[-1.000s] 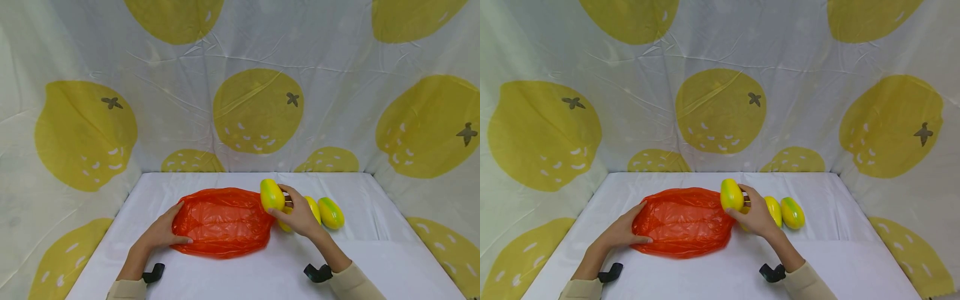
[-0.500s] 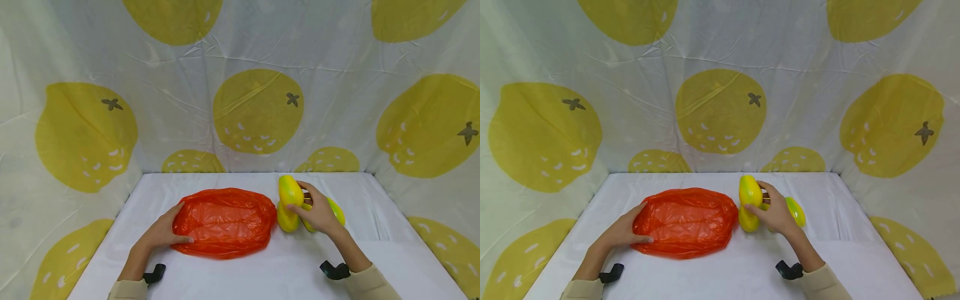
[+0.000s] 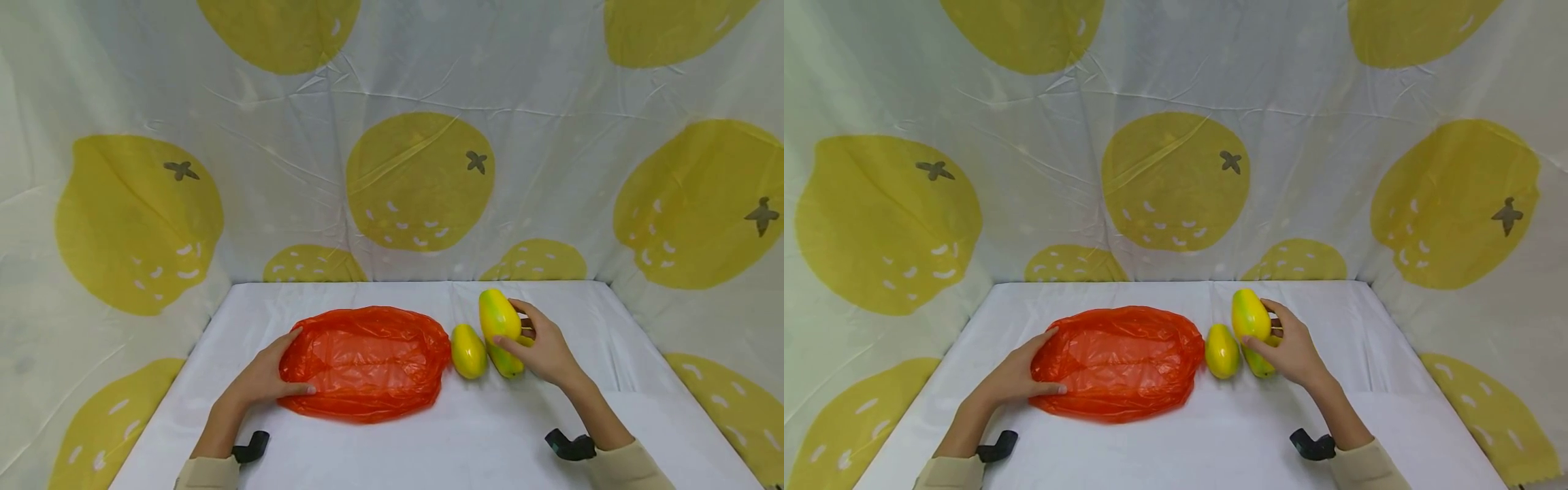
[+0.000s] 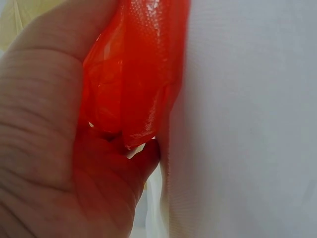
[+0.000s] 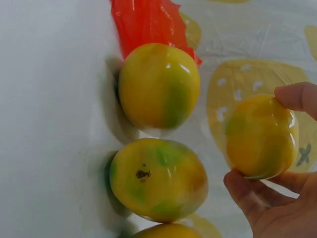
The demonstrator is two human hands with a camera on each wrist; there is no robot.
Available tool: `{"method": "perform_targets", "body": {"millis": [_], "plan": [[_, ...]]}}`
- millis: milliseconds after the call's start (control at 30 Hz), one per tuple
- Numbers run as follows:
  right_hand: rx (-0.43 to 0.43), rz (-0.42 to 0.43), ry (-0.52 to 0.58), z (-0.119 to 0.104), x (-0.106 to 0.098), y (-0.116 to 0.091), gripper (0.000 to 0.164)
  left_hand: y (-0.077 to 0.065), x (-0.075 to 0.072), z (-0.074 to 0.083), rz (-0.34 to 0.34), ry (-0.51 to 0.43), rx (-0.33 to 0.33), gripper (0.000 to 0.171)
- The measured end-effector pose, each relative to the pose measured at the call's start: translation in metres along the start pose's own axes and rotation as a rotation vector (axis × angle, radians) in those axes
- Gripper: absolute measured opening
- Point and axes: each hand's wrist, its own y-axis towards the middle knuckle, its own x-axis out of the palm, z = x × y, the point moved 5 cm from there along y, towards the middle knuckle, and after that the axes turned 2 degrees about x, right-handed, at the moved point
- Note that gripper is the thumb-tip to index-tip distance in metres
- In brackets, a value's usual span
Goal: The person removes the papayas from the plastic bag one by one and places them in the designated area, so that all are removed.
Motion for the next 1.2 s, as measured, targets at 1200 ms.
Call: {"method": "perform_targets", "body": {"millis": [1200], "plan": [[0.126, 0.053, -0.078, 0.042, -0.059, -0.017, 0.086, 0.003, -0.002, 0.000, 0.006, 0.026, 0.018, 0.124]]}}
